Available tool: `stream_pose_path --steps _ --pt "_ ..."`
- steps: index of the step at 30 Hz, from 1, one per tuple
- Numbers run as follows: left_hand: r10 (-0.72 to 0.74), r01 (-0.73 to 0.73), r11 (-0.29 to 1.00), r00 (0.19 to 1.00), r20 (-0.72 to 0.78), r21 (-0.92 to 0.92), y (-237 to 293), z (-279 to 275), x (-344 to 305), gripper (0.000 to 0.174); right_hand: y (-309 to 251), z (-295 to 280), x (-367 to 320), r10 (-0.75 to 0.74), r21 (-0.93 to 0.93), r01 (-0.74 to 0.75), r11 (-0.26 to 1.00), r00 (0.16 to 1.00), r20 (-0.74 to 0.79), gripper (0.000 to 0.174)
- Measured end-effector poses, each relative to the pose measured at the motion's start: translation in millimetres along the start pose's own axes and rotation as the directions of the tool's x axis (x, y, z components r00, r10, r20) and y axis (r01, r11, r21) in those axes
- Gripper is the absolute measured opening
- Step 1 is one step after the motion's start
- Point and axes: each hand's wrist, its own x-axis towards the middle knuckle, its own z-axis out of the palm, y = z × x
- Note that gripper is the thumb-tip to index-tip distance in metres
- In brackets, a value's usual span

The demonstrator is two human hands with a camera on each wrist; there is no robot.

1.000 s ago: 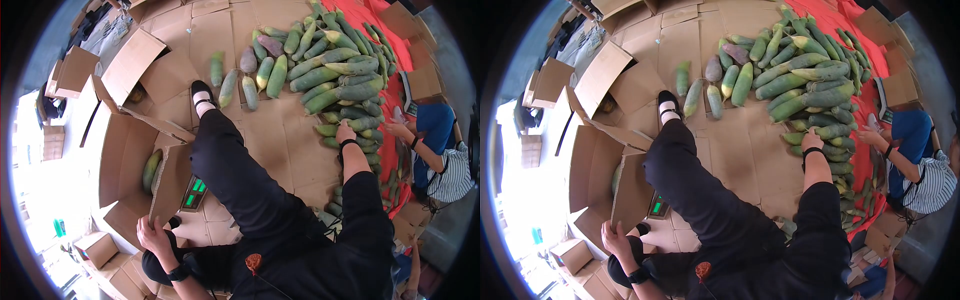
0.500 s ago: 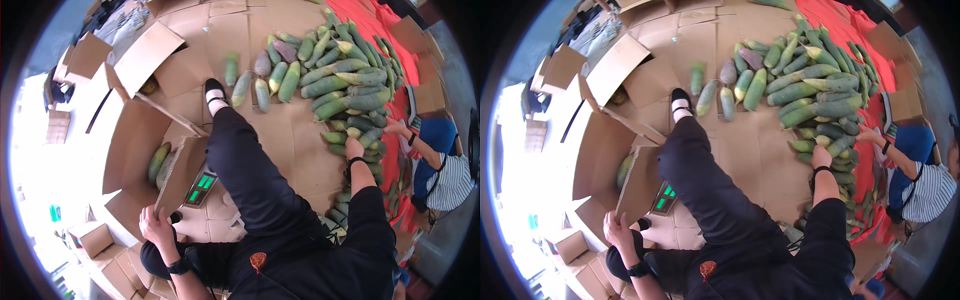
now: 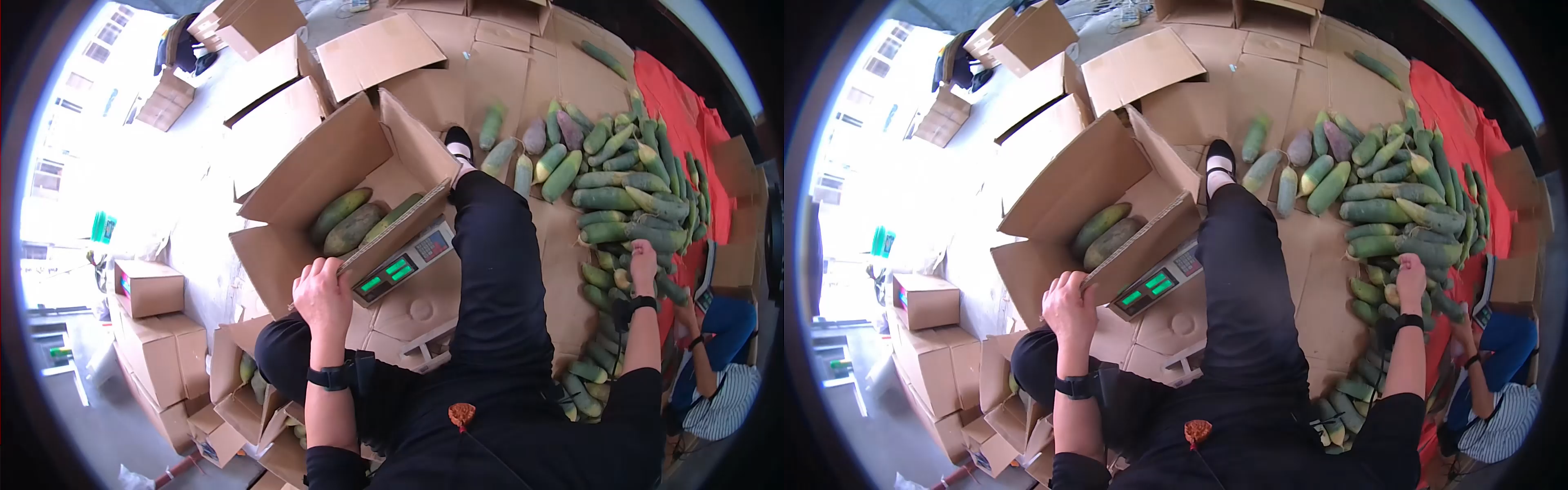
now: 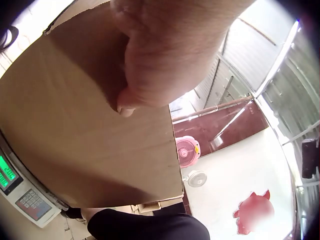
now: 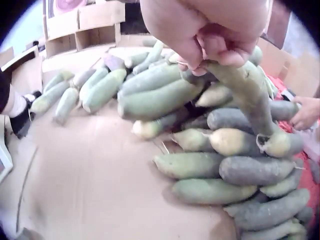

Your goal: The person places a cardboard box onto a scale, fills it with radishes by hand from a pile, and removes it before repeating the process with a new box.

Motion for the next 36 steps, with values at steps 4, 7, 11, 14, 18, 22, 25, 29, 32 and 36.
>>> stream_pose_path --steps 4,7,11,14,18,22,25,29,32,36 --pt "0.014 -0.014 1.000 1.000 -0.008 -0.021 -2 -2 -1 0.013 -42 -34 20 0.071 0.581 -0.074 0.811 0.997 0.028 0.017" --pt "0.020 -0.020 0.999 1.000 -0.012 -0.029 -2 -3 -1 0.013 -141 -77 7 0.008 0.910 -0.156 0.384 0.986 0.166 0.018" --pt "0.044 -0.044 0.999 0.999 -0.020 -0.020 -3 -3 -2 0.014 -272 -136 -15 -0.349 0.977 0.036 0.212 0.936 0.041 0.019" --pt "0.051 -0.052 0.999 0.998 -0.035 -0.011 -4 -1 -3 0.013 -345 -168 -23 -0.507 0.988 0.125 0.092 0.860 -0.062 0.018" --pt "0.051 -0.052 0.998 0.998 -0.046 -0.018 -6 1 -5 0.014 -425 -178 -52 -0.714 0.982 -0.130 -0.137 0.700 -0.008 0.012" --pt "0.057 -0.057 0.998 0.998 -0.031 0.000 -8 2 -5 0.014 -468 -112 -51 -0.796 0.806 -0.584 -0.092 0.530 0.292 0.010" --pt "0.057 -0.058 0.998 0.997 -0.049 -0.005 -8 4 -6 0.015 -486 -61 -74 -0.732 0.898 -0.429 0.101 0.579 0.359 0.011" --pt "0.054 -0.053 0.998 0.998 -0.014 0.030 -7 3 -4 0.015 -500 -19 -114 -0.624 0.909 -0.354 0.217 0.666 0.409 0.012" --pt "0.042 -0.042 0.999 0.999 0.030 0.008 -5 0 -2 0.015 -496 11 -134 -0.684 0.910 -0.323 0.259 0.604 0.409 0.011" --pt "0.025 -0.025 1.000 0.999 0.041 0.006 -2 0 -3 0.014 -492 0 -142 -0.765 0.988 -0.012 0.156 0.631 0.128 0.014"
